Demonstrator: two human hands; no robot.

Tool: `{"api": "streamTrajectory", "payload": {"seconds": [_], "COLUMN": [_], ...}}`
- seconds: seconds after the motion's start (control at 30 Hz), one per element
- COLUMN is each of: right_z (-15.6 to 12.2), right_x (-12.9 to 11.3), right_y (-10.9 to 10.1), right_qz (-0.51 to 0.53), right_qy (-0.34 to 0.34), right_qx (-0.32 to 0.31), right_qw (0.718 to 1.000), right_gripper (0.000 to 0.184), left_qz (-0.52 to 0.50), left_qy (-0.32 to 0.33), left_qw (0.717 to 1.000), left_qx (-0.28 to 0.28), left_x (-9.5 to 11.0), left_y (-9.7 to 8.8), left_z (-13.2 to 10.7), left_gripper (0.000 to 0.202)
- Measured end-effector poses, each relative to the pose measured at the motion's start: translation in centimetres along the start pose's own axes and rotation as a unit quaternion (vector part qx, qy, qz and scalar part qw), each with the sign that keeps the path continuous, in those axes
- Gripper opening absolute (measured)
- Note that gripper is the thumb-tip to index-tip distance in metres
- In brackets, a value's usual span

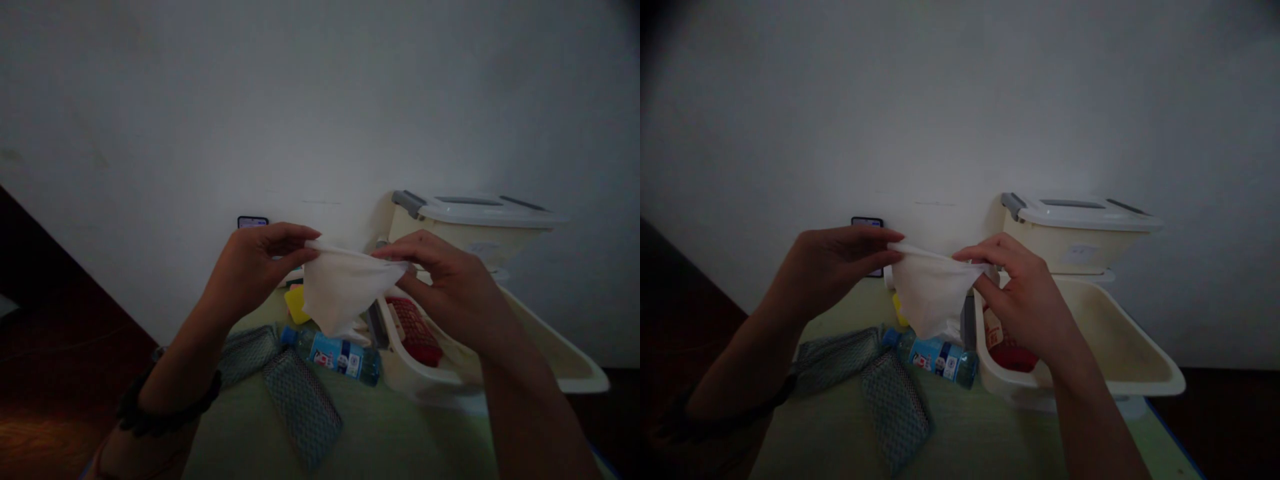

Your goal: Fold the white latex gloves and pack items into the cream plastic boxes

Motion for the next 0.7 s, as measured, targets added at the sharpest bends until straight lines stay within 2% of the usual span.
{"api": "streamTrajectory", "payload": {"seconds": [0.1,0.3,0.43,0.6,0.7], "right_z": [0.0,-0.3,-0.3,-0.3,-0.3], "right_x": [0.1,1.0,1.4,1.1,0.7], "right_y": [-0.1,0.0,0.1,0.1,0.0], "right_qz": [0.031,0.080,0.137,0.154,0.151], "right_qy": [0.003,0.080,0.070,0.061,0.080], "right_qx": [0.014,0.002,0.005,0.005,0.001], "right_qw": [0.999,0.994,0.988,0.986,0.985], "right_gripper": [0.018,0.020,0.015,0.014,0.018], "left_qz": [-0.007,-0.001,-0.005,-0.027,-0.063], "left_qy": [-0.001,-0.011,-0.011,0.039,0.021], "left_qw": [1.000,1.000,1.000,0.999,0.998], "left_qx": [0.005,0.014,0.014,0.025,0.007], "left_x": [-0.2,-0.2,0.0,-0.1,-0.2], "left_y": [0.0,-0.2,-0.1,0.0,0.2], "left_z": [0.0,0.0,0.0,0.1,0.1], "left_gripper": [0.023,0.020,0.015,0.009,0.007]}}
Point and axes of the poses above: each hand's wrist, its own z-axis towards the middle knuckle, its own y-axis out of the palm, x = y × z, the point moved 3 cm from there along z, towards the middle knuckle, and after that the axes turned 4 degrees about z, right-handed, at the moved point
